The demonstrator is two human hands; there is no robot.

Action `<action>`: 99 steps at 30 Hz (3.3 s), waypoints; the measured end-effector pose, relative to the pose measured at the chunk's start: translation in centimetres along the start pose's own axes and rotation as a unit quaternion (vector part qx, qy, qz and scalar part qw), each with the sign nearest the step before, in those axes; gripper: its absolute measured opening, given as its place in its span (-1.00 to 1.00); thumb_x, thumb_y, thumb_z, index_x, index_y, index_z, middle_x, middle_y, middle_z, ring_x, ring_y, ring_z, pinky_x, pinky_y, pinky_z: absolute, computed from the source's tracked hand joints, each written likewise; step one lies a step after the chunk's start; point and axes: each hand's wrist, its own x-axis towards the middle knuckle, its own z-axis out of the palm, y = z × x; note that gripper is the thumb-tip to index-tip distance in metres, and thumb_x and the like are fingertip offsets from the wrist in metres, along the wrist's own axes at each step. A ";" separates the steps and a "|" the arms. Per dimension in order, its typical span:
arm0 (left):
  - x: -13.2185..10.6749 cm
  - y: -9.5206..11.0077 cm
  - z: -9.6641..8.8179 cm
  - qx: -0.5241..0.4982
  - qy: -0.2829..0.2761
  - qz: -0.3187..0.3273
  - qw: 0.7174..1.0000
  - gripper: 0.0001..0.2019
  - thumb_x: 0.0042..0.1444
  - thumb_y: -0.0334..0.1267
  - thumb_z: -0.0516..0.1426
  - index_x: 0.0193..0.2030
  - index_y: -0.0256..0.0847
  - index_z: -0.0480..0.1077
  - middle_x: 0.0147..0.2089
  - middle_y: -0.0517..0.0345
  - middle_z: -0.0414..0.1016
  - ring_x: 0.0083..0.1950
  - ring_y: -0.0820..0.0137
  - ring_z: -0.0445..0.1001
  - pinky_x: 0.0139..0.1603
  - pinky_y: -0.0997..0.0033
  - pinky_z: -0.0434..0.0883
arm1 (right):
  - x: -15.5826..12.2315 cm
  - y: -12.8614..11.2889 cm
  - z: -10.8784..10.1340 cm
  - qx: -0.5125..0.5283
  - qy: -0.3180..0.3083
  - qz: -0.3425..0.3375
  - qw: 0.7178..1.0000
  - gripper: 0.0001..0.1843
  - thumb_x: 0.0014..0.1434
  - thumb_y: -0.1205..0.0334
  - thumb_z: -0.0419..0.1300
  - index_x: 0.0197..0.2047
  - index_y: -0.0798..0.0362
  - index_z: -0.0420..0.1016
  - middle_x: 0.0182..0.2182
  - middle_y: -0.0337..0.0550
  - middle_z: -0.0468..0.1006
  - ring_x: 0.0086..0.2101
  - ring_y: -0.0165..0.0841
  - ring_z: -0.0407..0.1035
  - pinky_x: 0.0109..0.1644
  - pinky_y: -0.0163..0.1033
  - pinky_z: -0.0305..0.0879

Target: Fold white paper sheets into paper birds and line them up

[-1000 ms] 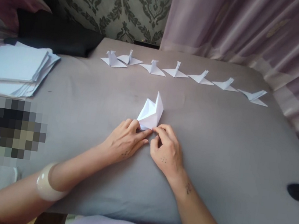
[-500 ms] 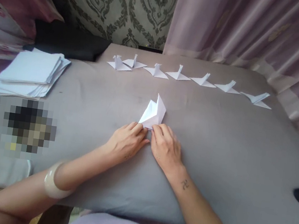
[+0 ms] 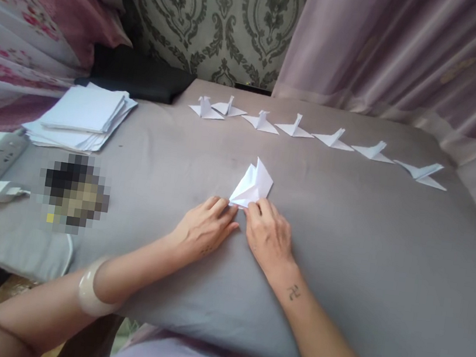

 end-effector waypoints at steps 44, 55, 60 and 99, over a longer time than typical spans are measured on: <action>2.8 -3.0 0.5 -0.307 0.061 -0.178 0.933 -0.93 0.06 -0.40 0.12 -0.34 -0.23 0.44 -0.39 0.18 0.43 -0.33 0.42 0.36 -0.27 0.43 0.31 | 0.2 -0.6 0.5 -0.009 0.043 0.046 0.998 -0.84 0.30 0.19 0.02 -0.19 0.04 0.38 -0.25 -0.18 0.49 -0.47 -0.45 0.32 -0.44 -0.25 0.01; 2.9 -3.2 0.4 -0.347 0.045 -0.196 0.916 -0.79 0.01 -0.45 0.07 -0.32 -0.21 0.53 -0.43 0.20 0.41 -0.40 0.47 0.32 -0.35 0.50 0.29 | 0.3 -0.6 0.9 -0.055 0.035 0.002 0.998 -0.80 0.25 0.43 -0.03 -0.30 0.07 0.38 -0.32 -0.15 0.49 -0.40 -0.41 0.33 -0.37 -0.24 0.00; 2.8 -3.2 0.5 -0.339 0.052 -0.189 0.920 -0.77 -0.01 -0.46 0.07 -0.30 -0.21 0.54 -0.36 0.15 0.43 -0.35 0.43 0.37 -0.29 0.47 0.34 | -0.1 -0.6 0.9 -0.050 0.036 -0.019 0.998 -0.82 0.22 0.45 0.00 -0.30 0.07 0.40 -0.34 -0.16 0.50 -0.41 -0.40 0.31 -0.35 -0.24 0.00; 3.1 -3.8 0.8 0.074 0.132 0.191 0.970 -0.72 0.34 -0.37 -0.11 -0.20 -0.26 0.42 -0.17 0.01 0.47 -0.19 0.33 0.37 -0.19 0.28 0.19 | 0.0 -0.5 0.9 0.032 0.041 0.021 0.998 -0.73 0.31 0.29 -0.01 -0.37 0.05 0.45 -0.38 -0.19 0.50 -0.38 -0.40 0.39 -0.35 -0.26 0.08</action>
